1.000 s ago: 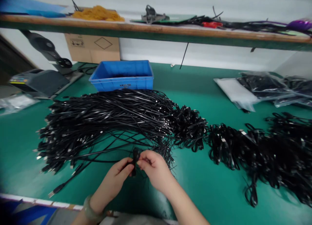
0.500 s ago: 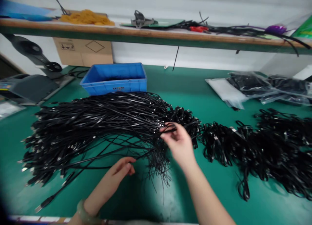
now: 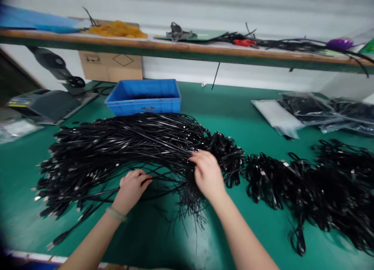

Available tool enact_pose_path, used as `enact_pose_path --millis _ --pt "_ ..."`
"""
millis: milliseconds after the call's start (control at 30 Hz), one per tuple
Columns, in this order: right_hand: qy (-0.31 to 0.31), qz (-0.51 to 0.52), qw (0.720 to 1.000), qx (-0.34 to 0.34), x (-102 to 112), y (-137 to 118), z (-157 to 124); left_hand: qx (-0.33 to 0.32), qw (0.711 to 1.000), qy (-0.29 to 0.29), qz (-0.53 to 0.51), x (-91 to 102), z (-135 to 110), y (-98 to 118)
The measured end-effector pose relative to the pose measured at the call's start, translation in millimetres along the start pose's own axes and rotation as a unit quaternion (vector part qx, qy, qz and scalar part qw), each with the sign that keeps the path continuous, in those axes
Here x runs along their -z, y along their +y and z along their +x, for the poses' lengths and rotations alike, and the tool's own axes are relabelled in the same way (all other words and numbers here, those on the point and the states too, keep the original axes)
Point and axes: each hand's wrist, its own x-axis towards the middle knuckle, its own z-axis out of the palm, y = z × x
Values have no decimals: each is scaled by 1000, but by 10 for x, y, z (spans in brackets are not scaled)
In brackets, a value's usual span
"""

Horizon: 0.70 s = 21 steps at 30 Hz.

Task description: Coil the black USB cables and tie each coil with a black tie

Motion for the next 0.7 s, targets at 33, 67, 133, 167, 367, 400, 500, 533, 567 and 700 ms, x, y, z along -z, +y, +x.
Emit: enact_pose_path --millis 33,67,133,167,367,400,500,533,567,700 --pt "-41 14 999 20 -83 -131 -30 -7 1000 -10 -1 7 12 30" --pt "-78 20 996 31 -165 -243 -52 -19 1000 -23 -5 31 15 67" --pt "-138 17 990 27 -297 -405 -72 -52 996 -62 -26 128 -5 156" --pt "-166 18 986 19 -332 -458 -68 -71 993 -83 -38 197 -26 203" --pt "-223 161 961 6 90 -450 61 -65 971 -193 -126 682 -167 226" --pt "-191 186 964 -8 241 -391 71 -47 964 -217 -148 749 -188 154" --pt "-59 251 960 -112 679 -120 40 9 931 -279 -233 898 -273 -149" --pt "-9 274 949 -158 787 -14 14 20 918 -289 -271 929 -312 -249" --pt "37 301 932 -201 863 87 -15 30 902 -293 -316 951 -354 -332" --pt "112 363 872 -307 775 276 -134 24 804 -199 -560 936 -502 -367"
